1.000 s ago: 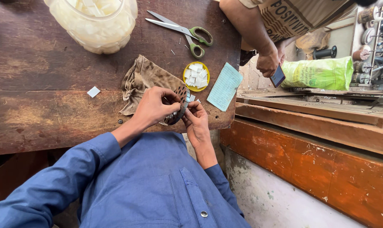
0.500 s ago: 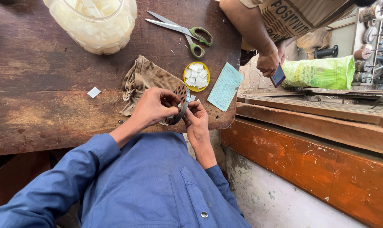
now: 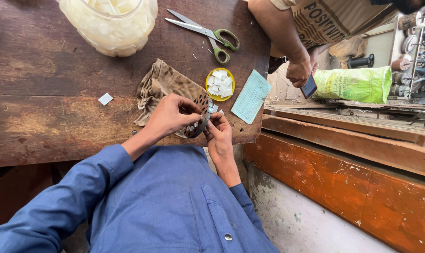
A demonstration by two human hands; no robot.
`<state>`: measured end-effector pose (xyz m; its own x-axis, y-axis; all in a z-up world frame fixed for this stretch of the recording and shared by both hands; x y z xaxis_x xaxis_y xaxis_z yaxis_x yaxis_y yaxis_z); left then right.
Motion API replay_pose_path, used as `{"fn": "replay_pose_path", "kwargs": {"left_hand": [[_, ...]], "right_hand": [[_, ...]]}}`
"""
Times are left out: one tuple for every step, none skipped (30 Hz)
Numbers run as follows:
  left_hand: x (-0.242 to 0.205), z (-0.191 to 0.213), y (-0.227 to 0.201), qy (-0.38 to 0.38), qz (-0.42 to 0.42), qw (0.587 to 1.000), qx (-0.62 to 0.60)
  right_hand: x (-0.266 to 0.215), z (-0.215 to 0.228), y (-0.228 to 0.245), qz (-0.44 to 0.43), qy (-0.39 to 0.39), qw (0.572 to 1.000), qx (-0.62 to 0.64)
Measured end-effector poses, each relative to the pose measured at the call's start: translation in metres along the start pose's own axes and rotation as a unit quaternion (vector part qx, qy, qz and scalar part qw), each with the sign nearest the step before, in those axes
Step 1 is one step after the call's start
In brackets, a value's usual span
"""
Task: The person places small white rectangular pieces into slots on a circular metal rotor component. They use scissors to trim excess material from the pieces and continue inserting them into the rotor's slots.
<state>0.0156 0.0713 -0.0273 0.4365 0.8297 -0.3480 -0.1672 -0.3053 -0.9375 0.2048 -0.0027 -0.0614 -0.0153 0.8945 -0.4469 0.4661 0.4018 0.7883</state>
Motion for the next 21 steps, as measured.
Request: {"fn": "replay_pose_path", "kwargs": {"left_hand": [[0.000, 0.000, 0.001, 0.002, 0.002, 1.000, -0.005], [0.000, 0.001, 0.003, 0.003, 0.004, 1.000, -0.010], [0.000, 0.002, 0.005, 0.005, 0.005, 1.000, -0.015], [-0.001, 0.002, 0.007, 0.003, -0.005, 1.000, -0.020], [-0.002, 0.002, 0.009, 0.001, -0.014, 1.000, -0.025], [-0.004, 0.005, 0.011, 0.001, -0.024, 0.999, -0.028], [-0.005, 0.007, 0.014, -0.001, -0.025, 0.998, -0.054], [-0.007, 0.011, 0.017, -0.002, -0.028, 0.997, -0.077], [-0.010, 0.015, 0.019, -0.002, -0.030, 0.994, -0.101], [-0.013, 0.020, 0.025, -0.008, -0.005, 0.989, -0.148], [-0.019, 0.025, 0.030, -0.013, 0.020, 0.980, -0.195], [-0.024, 0.027, 0.035, -0.019, 0.045, 0.969, -0.243], [-0.028, 0.030, 0.038, -0.016, 0.057, 0.963, -0.263], [-0.033, 0.030, 0.042, -0.015, 0.071, 0.956, -0.285], [-0.037, 0.030, 0.045, -0.014, 0.085, 0.948, -0.306], [-0.040, 0.033, 0.043, -0.021, 0.054, 0.963, -0.262], [-0.043, 0.034, 0.040, -0.027, 0.023, 0.975, -0.217], [-0.043, 0.033, 0.035, -0.033, -0.009, 0.984, -0.173], [-0.044, 0.034, 0.035, -0.039, -0.009, 0.986, -0.164], [-0.044, 0.032, 0.034, -0.046, -0.010, 0.987, -0.157], [-0.045, 0.031, 0.034, -0.053, -0.011, 0.987, -0.149]], "right_hand": [[0.000, -0.002, 0.001, 0.000, 0.002, 1.000, -0.001], [0.000, -0.004, 0.001, -0.001, 0.000, 1.000, -0.003], [0.000, -0.007, 0.002, -0.001, -0.003, 1.000, -0.006], [-0.001, -0.009, 0.003, -0.002, -0.006, 1.000, -0.007], [-0.001, -0.013, 0.006, 0.005, -0.003, 1.000, -0.021], [-0.001, -0.018, 0.007, 0.012, -0.001, 0.999, -0.032], [0.000, -0.024, 0.008, 0.020, 0.001, 0.999, -0.043], [0.001, -0.032, 0.008, 0.035, 0.010, 0.996, -0.085], [0.002, -0.041, 0.008, 0.050, 0.019, 0.991, -0.126], [0.003, -0.050, 0.009, 0.066, 0.025, 0.983, -0.167], [0.004, -0.058, 0.008, 0.069, 0.030, 0.977, -0.199], [0.005, -0.065, 0.007, 0.071, 0.034, 0.970, -0.232], [0.005, -0.071, 0.007, 0.072, 0.037, 0.961, -0.264], [0.004, -0.074, 0.008, 0.070, 0.034, 0.957, -0.279], [0.002, -0.076, 0.009, 0.069, 0.030, 0.953, -0.293], [0.001, -0.080, 0.010, 0.066, 0.028, 0.949, -0.306], [-0.001, -0.084, 0.012, 0.076, 0.028, 0.942, -0.326], [-0.003, -0.086, 0.015, 0.086, 0.027, 0.933, -0.347], [-0.005, -0.089, 0.018, 0.096, 0.026, 0.925, -0.368], [-0.008, -0.090, 0.020, 0.097, 0.028, 0.926, -0.363], [-0.010, -0.091, 0.021, 0.099, 0.031, 0.928, -0.359]]}}
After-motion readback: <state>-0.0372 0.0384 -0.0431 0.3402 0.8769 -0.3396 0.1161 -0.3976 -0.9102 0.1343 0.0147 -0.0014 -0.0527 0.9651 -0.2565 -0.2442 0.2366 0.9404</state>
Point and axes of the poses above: each hand's wrist, its own x-axis towards the middle knuckle, its own z-axis out of the back of the hand, y = z × x, the point moved 6 cm from there along x, towards the middle knuckle, and after that the axes turned 5 degrees about y, right-handed, at the moved point
